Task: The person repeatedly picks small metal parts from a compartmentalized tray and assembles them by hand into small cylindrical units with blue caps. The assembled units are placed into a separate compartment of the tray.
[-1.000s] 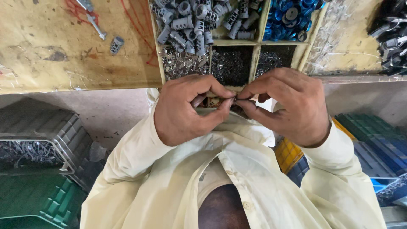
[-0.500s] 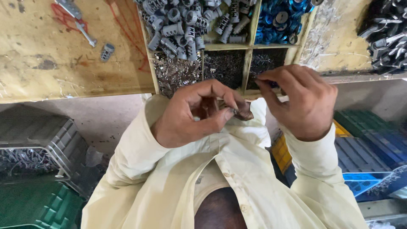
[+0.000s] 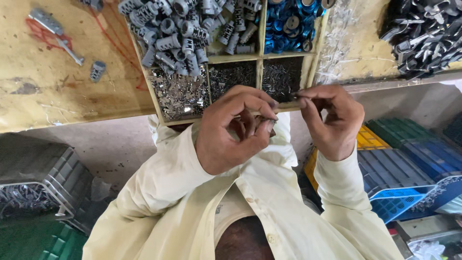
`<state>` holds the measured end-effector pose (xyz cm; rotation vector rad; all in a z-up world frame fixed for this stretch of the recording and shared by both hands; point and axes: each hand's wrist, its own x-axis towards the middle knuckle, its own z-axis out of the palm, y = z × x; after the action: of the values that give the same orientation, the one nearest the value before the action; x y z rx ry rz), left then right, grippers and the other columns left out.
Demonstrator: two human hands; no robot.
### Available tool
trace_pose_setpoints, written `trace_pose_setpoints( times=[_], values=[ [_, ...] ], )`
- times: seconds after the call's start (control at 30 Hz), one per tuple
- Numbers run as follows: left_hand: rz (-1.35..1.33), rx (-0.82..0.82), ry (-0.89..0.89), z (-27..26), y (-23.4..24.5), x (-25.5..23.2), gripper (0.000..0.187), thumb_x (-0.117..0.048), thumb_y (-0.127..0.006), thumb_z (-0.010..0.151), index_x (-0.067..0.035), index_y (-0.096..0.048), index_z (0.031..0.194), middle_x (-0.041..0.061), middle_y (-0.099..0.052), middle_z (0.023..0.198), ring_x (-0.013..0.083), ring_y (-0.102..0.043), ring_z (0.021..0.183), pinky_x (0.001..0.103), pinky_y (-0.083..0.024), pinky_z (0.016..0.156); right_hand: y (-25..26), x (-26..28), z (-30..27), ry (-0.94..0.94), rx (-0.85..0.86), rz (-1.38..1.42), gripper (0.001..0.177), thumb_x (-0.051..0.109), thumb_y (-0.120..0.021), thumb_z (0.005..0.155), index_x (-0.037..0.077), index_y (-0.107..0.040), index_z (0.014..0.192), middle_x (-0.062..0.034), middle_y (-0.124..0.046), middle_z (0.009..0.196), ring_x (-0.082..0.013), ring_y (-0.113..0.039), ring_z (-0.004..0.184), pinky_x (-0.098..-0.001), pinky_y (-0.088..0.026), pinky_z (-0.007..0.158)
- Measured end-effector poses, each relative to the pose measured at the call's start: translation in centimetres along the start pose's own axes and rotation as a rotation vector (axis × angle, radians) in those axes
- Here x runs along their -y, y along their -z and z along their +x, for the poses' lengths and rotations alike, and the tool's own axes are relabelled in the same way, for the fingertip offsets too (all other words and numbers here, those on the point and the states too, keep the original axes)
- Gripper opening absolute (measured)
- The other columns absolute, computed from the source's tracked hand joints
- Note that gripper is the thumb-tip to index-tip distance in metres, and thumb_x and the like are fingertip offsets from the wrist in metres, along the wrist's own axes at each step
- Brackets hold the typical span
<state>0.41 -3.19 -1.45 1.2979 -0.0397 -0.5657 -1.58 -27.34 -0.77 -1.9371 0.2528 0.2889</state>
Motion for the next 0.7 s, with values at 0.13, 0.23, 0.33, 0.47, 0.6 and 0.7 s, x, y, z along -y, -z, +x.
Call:
trace_pose_setpoints(
  times=[0.13, 0.23, 0.33, 0.47, 0.6, 0.7],
  values=[
    [-0.529, 0.010, 0.270, 0.5, -2.1, 1.3, 0.018, -0.013, -0.066, 0.103, -0.002, -0.062, 0.117, 0.005, -0.060, 0.113, 0.0033, -0.057, 0.074, 0.021, -0.052, 0.058, -1.5, -0.6, -0.9, 0.288, -0.008, 0.117, 0.018, -0.004, -0.072, 0.095, 0.002, -0.063, 0.110, -0.0137, -0.069, 0.102, -0.0150, -0.068, 0.090, -0.0264, -0.053, 0.080],
    [-0.795, 0.029, 0.414, 1.1, -2.8, 2.2, 0.024, -0.015, -0.065, 0.103, -0.003, -0.062, 0.124, 0.009, -0.060, 0.101, 0.0045, -0.057, 0.072, 0.023, -0.055, 0.056, -2.9, -0.5, -1.0, 0.437, -0.150, -0.099, 0.022, -0.006, -0.072, 0.089, 0.003, -0.062, 0.106, -0.0152, -0.069, 0.102, -0.0182, -0.067, 0.085, -0.0279, -0.053, 0.075],
    [-0.706, 0.022, 0.389, 1.1, -2.7, 2.3, 0.022, -0.015, -0.064, 0.103, -0.003, -0.061, 0.121, 0.009, -0.056, 0.112, 0.0045, -0.059, 0.075, 0.023, -0.057, 0.056, -3.2, 0.3, -0.6, 0.283, -0.157, -0.089, 0.023, -0.007, -0.075, 0.088, 0.002, -0.062, 0.105, -0.0143, -0.072, 0.103, -0.0181, -0.067, 0.084, -0.0228, -0.050, 0.064],
    [-0.436, -0.053, 0.211, 0.6, -2.6, 1.1, 0.016, -0.008, -0.063, 0.102, -0.001, -0.061, 0.116, 0.008, -0.051, 0.132, 0.0051, -0.062, 0.082, 0.022, -0.058, 0.059, -2.2, 1.3, 0.5, 0.307, -0.147, -0.401, 0.020, -0.004, -0.075, 0.090, 0.004, -0.062, 0.103, -0.0114, -0.074, 0.105, -0.0177, -0.064, 0.087, -0.0257, -0.049, 0.071],
    [-0.265, -0.088, 0.138, 0.3, -1.8, 0.1, 0.014, -0.003, -0.064, 0.101, -0.001, -0.062, 0.115, 0.010, -0.053, 0.129, 0.0054, -0.064, 0.083, 0.021, -0.058, 0.062, -1.2, 0.8, 0.9, 0.364, -0.091, -0.586, 0.018, -0.004, -0.081, 0.096, 0.004, -0.069, 0.108, -0.0118, -0.072, 0.109, -0.0219, -0.066, 0.101, -0.0308, -0.051, 0.089],
    [-0.277, -0.070, 0.152, 0.3, -1.5, 0.2, 0.013, -0.004, -0.064, 0.103, 0.000, -0.062, 0.115, 0.011, -0.053, 0.130, 0.0057, -0.063, 0.084, 0.022, -0.057, 0.062, -1.1, -0.1, 0.1, 0.212, -0.092, -0.120, 0.010, -0.004, -0.077, 0.102, 0.000, -0.069, 0.106, -0.0109, -0.070, 0.108, -0.0184, -0.066, 0.100, -0.0274, -0.053, 0.091]
  ],
)
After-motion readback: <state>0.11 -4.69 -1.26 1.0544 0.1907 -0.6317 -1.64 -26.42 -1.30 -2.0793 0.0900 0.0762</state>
